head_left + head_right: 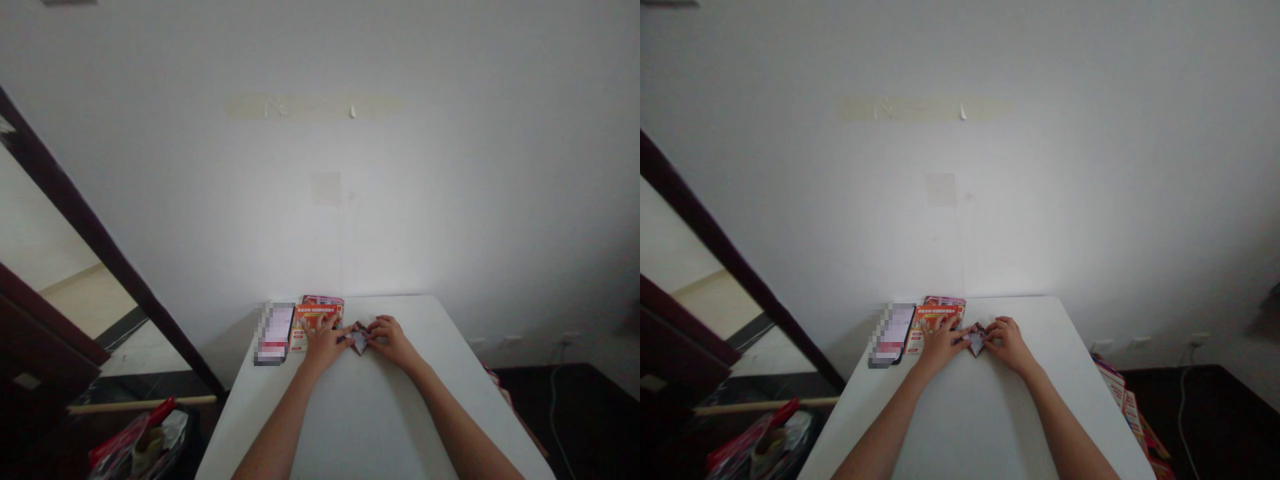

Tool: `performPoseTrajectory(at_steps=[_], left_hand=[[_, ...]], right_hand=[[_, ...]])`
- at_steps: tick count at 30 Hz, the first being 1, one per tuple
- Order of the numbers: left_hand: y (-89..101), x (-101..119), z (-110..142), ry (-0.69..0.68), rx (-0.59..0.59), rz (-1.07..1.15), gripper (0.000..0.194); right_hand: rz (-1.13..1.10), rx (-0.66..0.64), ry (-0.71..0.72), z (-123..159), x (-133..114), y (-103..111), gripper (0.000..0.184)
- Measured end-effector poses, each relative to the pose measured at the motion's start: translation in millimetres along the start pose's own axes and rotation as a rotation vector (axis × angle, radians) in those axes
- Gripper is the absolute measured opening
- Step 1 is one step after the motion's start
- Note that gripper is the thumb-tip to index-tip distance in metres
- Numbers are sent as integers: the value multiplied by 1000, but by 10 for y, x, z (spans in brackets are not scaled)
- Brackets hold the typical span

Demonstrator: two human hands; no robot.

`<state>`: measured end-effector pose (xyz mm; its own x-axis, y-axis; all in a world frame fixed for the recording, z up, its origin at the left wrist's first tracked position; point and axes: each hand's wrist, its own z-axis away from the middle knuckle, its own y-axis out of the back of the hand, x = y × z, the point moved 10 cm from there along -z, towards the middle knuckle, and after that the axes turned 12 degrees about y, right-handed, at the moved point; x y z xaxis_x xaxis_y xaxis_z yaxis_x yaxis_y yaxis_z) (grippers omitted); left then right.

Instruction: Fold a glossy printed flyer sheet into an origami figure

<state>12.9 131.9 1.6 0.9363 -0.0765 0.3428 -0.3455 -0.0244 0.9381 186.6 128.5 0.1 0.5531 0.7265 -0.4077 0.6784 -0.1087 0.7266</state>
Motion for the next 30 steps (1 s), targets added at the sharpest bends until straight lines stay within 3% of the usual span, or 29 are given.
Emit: performPoseTrajectory(at_steps=[11, 24, 30], left_hand=[[7, 0, -6, -7, -37, -10, 34], [22, 10, -12, -1, -20, 30, 32], [38, 57, 28, -14, -8, 58, 45]], right_hand=[[26, 42, 32, -29, -18, -14, 27], [44, 127, -92, 37, 32, 16, 21], [75, 180, -118, 51, 25, 61, 20]])
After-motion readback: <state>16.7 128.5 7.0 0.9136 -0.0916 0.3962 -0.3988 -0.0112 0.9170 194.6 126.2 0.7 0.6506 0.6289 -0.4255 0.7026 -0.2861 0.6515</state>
